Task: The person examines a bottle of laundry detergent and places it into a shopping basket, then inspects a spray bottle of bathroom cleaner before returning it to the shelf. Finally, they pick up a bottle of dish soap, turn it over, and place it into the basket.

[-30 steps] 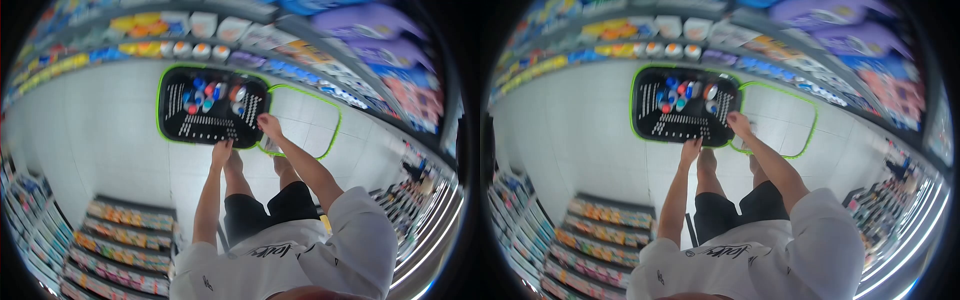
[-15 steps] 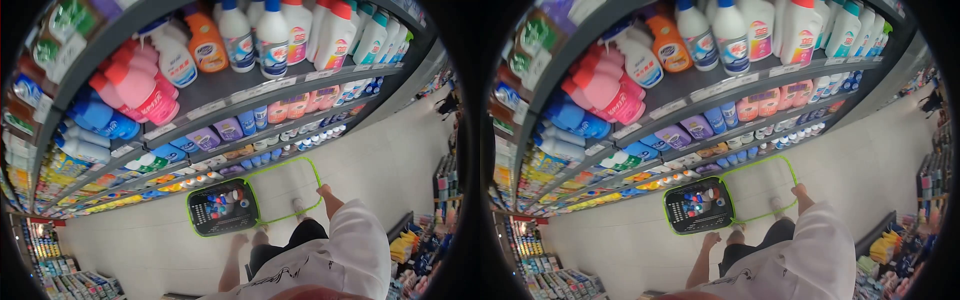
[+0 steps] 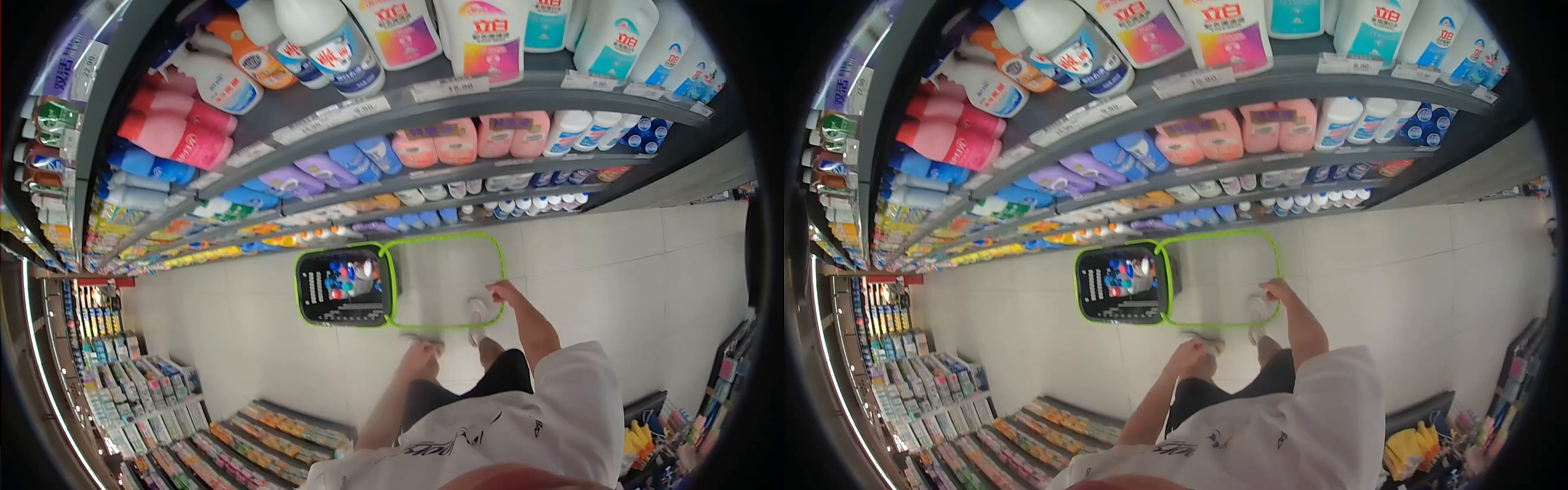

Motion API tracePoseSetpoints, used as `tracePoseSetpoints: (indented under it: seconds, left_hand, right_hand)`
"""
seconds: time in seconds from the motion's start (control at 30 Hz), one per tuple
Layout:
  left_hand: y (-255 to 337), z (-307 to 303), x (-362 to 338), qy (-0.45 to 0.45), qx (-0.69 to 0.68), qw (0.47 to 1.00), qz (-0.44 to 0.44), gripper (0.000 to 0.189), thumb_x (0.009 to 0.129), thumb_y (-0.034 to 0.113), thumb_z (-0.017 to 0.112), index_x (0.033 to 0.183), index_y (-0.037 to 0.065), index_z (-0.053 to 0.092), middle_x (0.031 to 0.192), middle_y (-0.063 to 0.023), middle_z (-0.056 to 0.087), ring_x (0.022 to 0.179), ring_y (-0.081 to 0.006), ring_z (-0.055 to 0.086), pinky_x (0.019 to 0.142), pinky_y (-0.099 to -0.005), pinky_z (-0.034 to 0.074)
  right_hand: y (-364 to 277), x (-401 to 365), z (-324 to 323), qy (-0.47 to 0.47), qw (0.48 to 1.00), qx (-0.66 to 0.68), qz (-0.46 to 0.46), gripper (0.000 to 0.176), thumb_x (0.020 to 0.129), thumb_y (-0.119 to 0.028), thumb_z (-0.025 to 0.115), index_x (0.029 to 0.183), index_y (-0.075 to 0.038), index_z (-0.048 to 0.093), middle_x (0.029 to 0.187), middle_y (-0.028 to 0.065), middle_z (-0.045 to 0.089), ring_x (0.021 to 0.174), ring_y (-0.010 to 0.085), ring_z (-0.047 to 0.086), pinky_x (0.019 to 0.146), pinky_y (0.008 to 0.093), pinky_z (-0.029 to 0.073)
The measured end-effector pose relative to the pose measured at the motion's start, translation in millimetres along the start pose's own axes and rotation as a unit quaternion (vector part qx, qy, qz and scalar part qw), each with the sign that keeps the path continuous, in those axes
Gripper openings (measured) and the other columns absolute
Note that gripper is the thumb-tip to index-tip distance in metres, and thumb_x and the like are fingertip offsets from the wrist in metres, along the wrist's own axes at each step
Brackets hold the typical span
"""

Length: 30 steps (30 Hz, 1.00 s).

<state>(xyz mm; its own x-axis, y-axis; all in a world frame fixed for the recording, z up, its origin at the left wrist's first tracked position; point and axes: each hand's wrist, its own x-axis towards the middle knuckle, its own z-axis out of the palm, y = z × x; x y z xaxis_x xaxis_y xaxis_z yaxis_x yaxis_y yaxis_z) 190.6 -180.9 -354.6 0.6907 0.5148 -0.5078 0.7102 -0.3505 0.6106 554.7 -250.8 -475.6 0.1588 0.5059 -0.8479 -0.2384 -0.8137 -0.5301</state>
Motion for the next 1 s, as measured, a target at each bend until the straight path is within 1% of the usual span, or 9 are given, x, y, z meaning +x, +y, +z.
tracePoseSetpoints:
  seconds: [0.03, 0.1, 0.2, 0.33, 0.4, 0.6, 0.73, 0.87, 1.0]
  left_hand:
    - [-28.8, 36.0, 0.0, 0.02, 0.059, 0.994, 0.089, 0.026, 0.086, 0.024, 0.052, 0.092, 0.001, 0.063, 0.081, -0.0143, 0.066, 0.077, -0.026, 0.065, 0.071, -0.037, 0.049]
    - [14.0, 37.6, -8.0, -0.021, -0.102, 0.99, -0.096, 0.024, 0.087, 0.022, 0.052, 0.092, 0.0, 0.062, 0.083, -0.0135, 0.067, 0.077, -0.0235, 0.065, 0.071, -0.0356, 0.05]
    - [86.9, 18.7, -8.2, -0.043, -0.207, 0.969, -0.128, 0.026, 0.088, 0.023, 0.052, 0.093, 0.0, 0.061, 0.082, -0.0124, 0.067, 0.077, -0.0223, 0.065, 0.071, -0.033, 0.05]
    - [77.0, 78.6, -4.2, -0.027, -0.268, 0.949, -0.166, 0.026, 0.089, 0.025, 0.053, 0.093, 0.0, 0.06, 0.08, -0.0122, 0.068, 0.074, -0.0212, 0.065, 0.07, -0.0319, 0.051]
    - [60.1, 115.1, -6.7, -0.014, -0.195, 0.966, -0.169, 0.023, 0.088, 0.022, 0.054, 0.092, 0.0, 0.06, 0.079, -0.012, 0.068, 0.073, -0.0205, 0.065, 0.068, -0.0312, 0.051]
    - [99.0, 162.7, -49.8, 0.097, -0.347, 0.907, -0.218, 0.023, 0.086, 0.02, 0.057, 0.093, -0.002, 0.06, 0.083, -0.0143, 0.067, 0.081, -0.0278, 0.064, 0.077, -0.0365, 0.05]
    - [162.9, 155.9, -45.9, 0.385, -0.041, 0.914, -0.119, 0.059, 0.075, 0.021, 0.068, 0.123, -0.002, 0.043, 0.133, -0.0234, 0.041, 0.122, -0.0365, 0.04, 0.1, -0.0418, 0.037]
    - [202.7, 151.5, -18.7, 0.365, -0.039, 0.922, -0.12, 0.071, 0.072, 0.024, 0.07, 0.129, 0.0, 0.035, 0.135, -0.0239, 0.035, 0.126, -0.0401, 0.032, 0.103, -0.0463, 0.032]
    - [227.4, 167.4, 6.2, 0.332, -0.054, 0.933, -0.131, 0.054, 0.078, 0.024, 0.064, 0.121, 0.0, 0.041, 0.127, -0.0223, 0.043, 0.122, -0.0379, 0.038, 0.1, -0.0492, 0.034]
  right_hand:
    - [7.5, 18.3, -8.7, 0.023, 0.983, -0.182, -0.029, 0.03, 0.077, -0.032, 0.07, 0.078, -0.003, 0.065, 0.066, 0.0128, 0.063, 0.059, 0.0216, 0.063, 0.056, 0.0367, 0.053]
    - [71.4, 69.1, -25.7, 0.173, 0.929, -0.323, -0.041, 0.026, 0.073, -0.032, 0.069, 0.071, -0.006, 0.066, 0.081, 0.0181, 0.067, 0.075, 0.0315, 0.065, 0.064, 0.0455, 0.051]
    - [34.4, -0.9, -42.1, 0.26, 0.933, -0.24, 0.066, 0.07, 0.067, -0.041, 0.074, 0.116, 0.004, 0.053, 0.114, 0.0238, 0.059, 0.108, 0.0339, 0.057, 0.088, 0.0397, 0.048]
    - [68.2, 41.5, -29.5, 0.161, 0.978, -0.108, 0.069, 0.093, 0.066, -0.046, 0.075, 0.133, 0.006, 0.035, 0.135, 0.0257, 0.041, 0.122, 0.0337, 0.045, 0.099, 0.0443, 0.038]
    - [70.4, 42.0, -6.4, 0.161, 0.985, 0.056, 0.022, 0.073, 0.069, -0.041, 0.074, 0.122, 0.003, 0.048, 0.108, 0.0215, 0.058, 0.098, 0.0283, 0.059, 0.083, 0.0447, 0.048]
    - [56.8, 13.8, -2.9, -0.097, 0.953, 0.287, 0.01, 0.028, 0.08, -0.029, 0.07, 0.079, -0.008, 0.051, 0.055, 0.0029, 0.047, 0.048, 0.0179, 0.051, 0.052, 0.0335, 0.047]
    - [11.3, -56.0, 12.2, -0.161, 0.954, 0.251, -0.041, 0.026, 0.085, -0.029, 0.066, 0.081, -0.009, 0.049, 0.06, 0.004, 0.049, 0.054, 0.0187, 0.052, 0.058, 0.035, 0.048]
    - [-8.8, -129.5, 22.6, -0.218, 0.923, 0.314, -0.041, 0.023, 0.09, -0.026, 0.06, 0.089, -0.007, 0.047, 0.072, 0.0063, 0.051, 0.066, 0.0189, 0.054, 0.064, 0.0342, 0.049]
    - [-24.5, -162.8, 10.9, -0.198, 0.945, 0.255, -0.051, 0.022, 0.093, -0.026, 0.056, 0.092, -0.006, 0.047, 0.077, 0.0073, 0.052, 0.068, 0.02, 0.054, 0.066, 0.0365, 0.05]
